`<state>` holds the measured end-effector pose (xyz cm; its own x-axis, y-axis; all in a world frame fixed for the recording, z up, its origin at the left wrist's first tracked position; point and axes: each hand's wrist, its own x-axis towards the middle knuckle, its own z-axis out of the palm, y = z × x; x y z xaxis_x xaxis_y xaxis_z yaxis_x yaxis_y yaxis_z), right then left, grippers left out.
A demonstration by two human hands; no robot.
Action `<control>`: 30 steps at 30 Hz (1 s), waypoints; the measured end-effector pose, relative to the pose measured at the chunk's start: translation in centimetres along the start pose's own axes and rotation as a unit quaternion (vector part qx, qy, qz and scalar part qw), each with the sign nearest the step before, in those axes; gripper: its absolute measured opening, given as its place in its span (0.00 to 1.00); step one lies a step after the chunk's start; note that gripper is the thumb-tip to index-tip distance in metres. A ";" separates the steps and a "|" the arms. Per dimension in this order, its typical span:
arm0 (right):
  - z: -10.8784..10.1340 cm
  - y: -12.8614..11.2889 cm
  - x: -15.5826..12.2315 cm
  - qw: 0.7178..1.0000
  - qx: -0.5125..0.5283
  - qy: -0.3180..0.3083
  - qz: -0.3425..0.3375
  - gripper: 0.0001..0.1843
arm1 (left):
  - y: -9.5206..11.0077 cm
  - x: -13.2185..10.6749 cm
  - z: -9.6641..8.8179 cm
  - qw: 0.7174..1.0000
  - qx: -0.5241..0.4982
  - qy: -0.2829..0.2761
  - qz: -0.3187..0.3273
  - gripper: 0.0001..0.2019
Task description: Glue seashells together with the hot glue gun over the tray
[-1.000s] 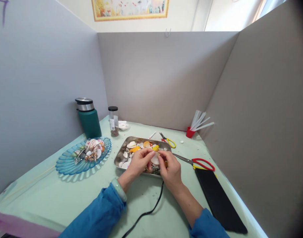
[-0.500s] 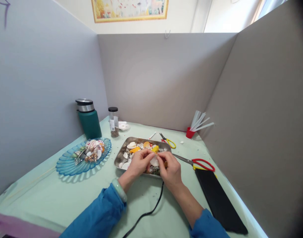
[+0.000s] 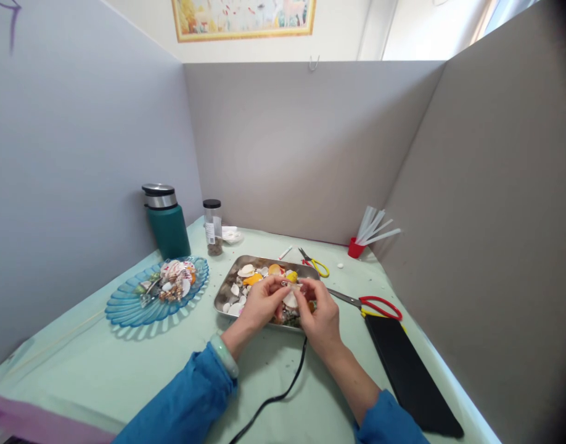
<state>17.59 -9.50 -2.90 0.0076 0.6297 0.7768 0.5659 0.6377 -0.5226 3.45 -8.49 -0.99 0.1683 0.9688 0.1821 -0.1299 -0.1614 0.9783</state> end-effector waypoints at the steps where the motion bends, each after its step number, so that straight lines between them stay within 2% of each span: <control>1: 0.0 0.0 0.0 1.000 -0.002 -0.004 -0.007 0.10 | 0.1 0.0 0.0 1.000 0.004 0.000 0.001 0.16; 5: 0.0 -0.2 0.1 0.999 -0.006 -0.019 -0.032 0.08 | 0.4 -0.2 0.0 0.999 0.020 -0.026 0.001 0.17; 9: -0.1 -0.3 0.1 1.000 -0.006 -0.021 -0.022 0.07 | 0.4 -0.3 -0.1 0.999 0.017 -0.043 -0.001 0.18; 30: -0.1 -0.4 0.1 1.000 -0.003 -0.004 -0.023 0.05 | 0.7 -0.5 -0.3 0.999 0.015 -0.049 -0.003 0.17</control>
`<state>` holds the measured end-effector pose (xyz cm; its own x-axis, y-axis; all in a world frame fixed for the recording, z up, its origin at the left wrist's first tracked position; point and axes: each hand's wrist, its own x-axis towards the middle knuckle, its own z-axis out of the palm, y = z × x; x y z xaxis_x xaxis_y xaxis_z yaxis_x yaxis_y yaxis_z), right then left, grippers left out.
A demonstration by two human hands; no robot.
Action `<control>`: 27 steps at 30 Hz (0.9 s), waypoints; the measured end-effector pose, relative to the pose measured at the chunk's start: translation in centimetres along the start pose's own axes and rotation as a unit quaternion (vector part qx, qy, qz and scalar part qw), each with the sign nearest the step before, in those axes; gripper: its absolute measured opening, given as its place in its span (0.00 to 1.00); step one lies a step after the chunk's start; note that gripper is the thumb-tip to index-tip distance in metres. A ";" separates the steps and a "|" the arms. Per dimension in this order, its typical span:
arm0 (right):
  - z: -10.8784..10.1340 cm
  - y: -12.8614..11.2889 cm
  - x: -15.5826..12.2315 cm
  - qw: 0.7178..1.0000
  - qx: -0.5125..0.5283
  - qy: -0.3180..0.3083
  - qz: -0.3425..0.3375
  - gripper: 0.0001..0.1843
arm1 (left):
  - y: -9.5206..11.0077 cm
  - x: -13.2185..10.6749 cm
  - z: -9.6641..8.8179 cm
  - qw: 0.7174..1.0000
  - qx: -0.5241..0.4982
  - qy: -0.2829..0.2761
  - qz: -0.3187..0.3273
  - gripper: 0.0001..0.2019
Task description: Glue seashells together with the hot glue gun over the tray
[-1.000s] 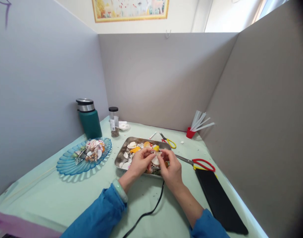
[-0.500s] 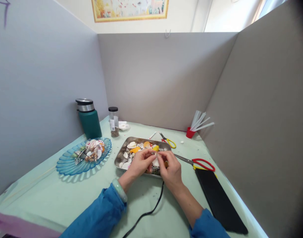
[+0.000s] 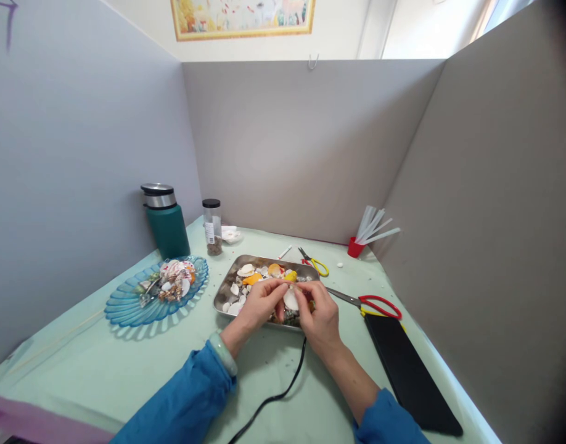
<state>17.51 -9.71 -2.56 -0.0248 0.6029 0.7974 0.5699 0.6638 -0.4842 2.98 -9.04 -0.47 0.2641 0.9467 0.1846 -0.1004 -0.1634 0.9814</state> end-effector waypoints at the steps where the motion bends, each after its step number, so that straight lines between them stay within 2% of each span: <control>1: 0.0 0.0 0.0 1.000 0.002 0.001 0.000 0.05 | 0.0 0.0 0.0 1.000 -0.003 -0.003 -0.001 0.18; 16: 0.0 0.0 0.0 1.000 0.022 0.009 0.004 0.05 | 0.1 -0.1 -0.1 1.000 -0.020 -0.015 -0.002 0.20; 27: 0.0 -0.2 0.0 1.000 0.019 0.011 -0.001 0.05 | 0.1 -0.1 0.0 1.000 -0.011 -0.011 0.003 0.19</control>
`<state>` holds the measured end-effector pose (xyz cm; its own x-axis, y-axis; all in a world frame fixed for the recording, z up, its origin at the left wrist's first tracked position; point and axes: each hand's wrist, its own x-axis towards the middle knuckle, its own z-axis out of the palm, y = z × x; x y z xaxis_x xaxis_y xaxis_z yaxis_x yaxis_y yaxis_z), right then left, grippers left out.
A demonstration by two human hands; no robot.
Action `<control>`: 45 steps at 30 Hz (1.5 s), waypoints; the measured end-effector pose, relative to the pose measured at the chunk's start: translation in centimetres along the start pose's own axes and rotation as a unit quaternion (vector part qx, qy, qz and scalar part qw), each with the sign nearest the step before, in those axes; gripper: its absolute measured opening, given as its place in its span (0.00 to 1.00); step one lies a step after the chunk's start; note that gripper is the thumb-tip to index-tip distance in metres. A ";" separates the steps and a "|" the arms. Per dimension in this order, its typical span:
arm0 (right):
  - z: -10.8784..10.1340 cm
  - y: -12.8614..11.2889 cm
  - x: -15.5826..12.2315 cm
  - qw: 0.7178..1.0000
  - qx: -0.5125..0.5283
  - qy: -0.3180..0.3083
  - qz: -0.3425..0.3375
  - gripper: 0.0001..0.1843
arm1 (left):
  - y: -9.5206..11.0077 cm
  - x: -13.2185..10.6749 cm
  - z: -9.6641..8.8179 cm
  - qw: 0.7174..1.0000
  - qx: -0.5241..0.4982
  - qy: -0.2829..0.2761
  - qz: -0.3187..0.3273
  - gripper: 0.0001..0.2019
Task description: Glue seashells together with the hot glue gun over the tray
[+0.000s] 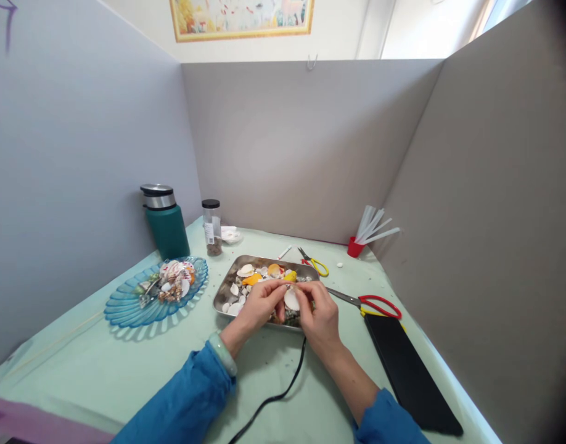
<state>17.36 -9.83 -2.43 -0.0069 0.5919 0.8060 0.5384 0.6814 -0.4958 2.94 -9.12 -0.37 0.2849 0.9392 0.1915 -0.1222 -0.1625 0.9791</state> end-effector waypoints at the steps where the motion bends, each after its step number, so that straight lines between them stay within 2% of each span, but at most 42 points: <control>1: 0.0 0.0 0.0 1.000 0.001 0.001 0.000 0.05 | 0.0 0.0 0.0 1.000 -0.002 -0.001 -0.001 0.19; 19: -0.1 0.0 -0.1 1.000 -0.004 -0.021 0.015 0.05 | -0.1 0.0 0.0 1.000 -0.017 0.004 -0.008 0.19; 24: 0.1 0.3 0.0 1.000 0.001 -0.018 0.016 0.11 | -0.3 0.1 -0.1 1.000 -0.023 0.018 -0.007 0.19; 29: 0.1 0.2 0.0 1.000 0.001 -0.013 0.018 0.06 | -0.3 0.1 0.0 1.000 -0.023 0.017 0.003 0.17; 37: 0.0 0.0 0.0 1.000 0.004 -0.012 -0.003 0.06 | 0.5 -0.2 0.4 1.000 0.001 0.025 0.013 0.16; 45: -0.3 -0.2 0.1 1.000 0.023 -0.016 0.001 0.05 | 0.3 -0.1 0.4 1.000 -0.004 0.020 0.023 0.14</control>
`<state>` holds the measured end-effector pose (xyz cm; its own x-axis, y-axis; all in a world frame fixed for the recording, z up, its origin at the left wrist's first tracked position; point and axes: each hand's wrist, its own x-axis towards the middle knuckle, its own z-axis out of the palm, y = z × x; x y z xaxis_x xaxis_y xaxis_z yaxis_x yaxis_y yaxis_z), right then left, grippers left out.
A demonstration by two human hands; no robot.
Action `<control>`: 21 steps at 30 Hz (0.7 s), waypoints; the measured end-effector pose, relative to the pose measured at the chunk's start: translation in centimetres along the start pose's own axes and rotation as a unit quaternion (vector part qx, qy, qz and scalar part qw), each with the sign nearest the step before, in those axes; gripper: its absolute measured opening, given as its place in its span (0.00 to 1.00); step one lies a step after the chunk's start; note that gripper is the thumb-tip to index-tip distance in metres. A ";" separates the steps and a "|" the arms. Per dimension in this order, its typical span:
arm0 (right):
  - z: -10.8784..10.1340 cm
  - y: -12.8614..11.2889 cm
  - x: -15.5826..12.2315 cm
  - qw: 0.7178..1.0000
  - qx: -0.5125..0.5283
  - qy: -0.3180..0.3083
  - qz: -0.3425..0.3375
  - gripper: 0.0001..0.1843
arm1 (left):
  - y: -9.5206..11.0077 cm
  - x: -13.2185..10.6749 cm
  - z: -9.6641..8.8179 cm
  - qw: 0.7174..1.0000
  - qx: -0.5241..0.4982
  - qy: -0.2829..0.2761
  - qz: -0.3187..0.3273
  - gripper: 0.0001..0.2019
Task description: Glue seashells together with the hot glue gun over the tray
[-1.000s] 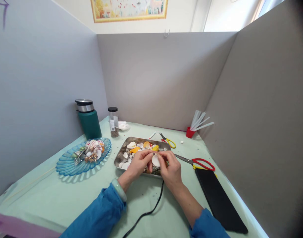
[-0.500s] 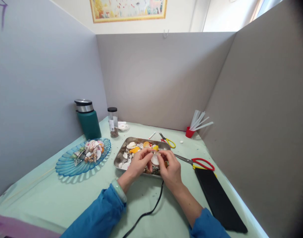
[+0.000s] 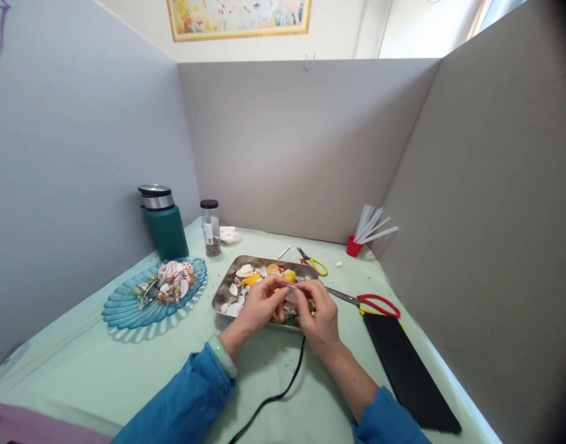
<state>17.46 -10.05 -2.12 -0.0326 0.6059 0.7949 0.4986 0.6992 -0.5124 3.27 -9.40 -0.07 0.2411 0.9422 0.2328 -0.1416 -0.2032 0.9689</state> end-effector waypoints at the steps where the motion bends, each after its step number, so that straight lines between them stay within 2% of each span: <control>1: 0.0 0.0 0.0 1.000 0.001 0.001 -0.002 0.05 | 0.0 0.0 0.0 1.000 0.000 -0.002 0.001 0.14; 9: 0.1 0.3 -0.1 1.000 -0.005 0.009 -0.015 0.05 | 0.1 0.1 0.0 1.000 -0.020 -0.006 0.004 0.16; 21: 0.1 0.3 -0.2 0.999 -0.017 0.010 -0.031 0.05 | 0.3 -0.1 0.0 0.999 -0.029 -0.015 0.011 0.14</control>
<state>17.49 -9.94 -2.44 -0.0470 0.5539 0.8313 0.5255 0.7214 -0.4510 3.16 -9.55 0.14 0.2657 0.9293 0.2564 -0.2015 -0.2065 0.9575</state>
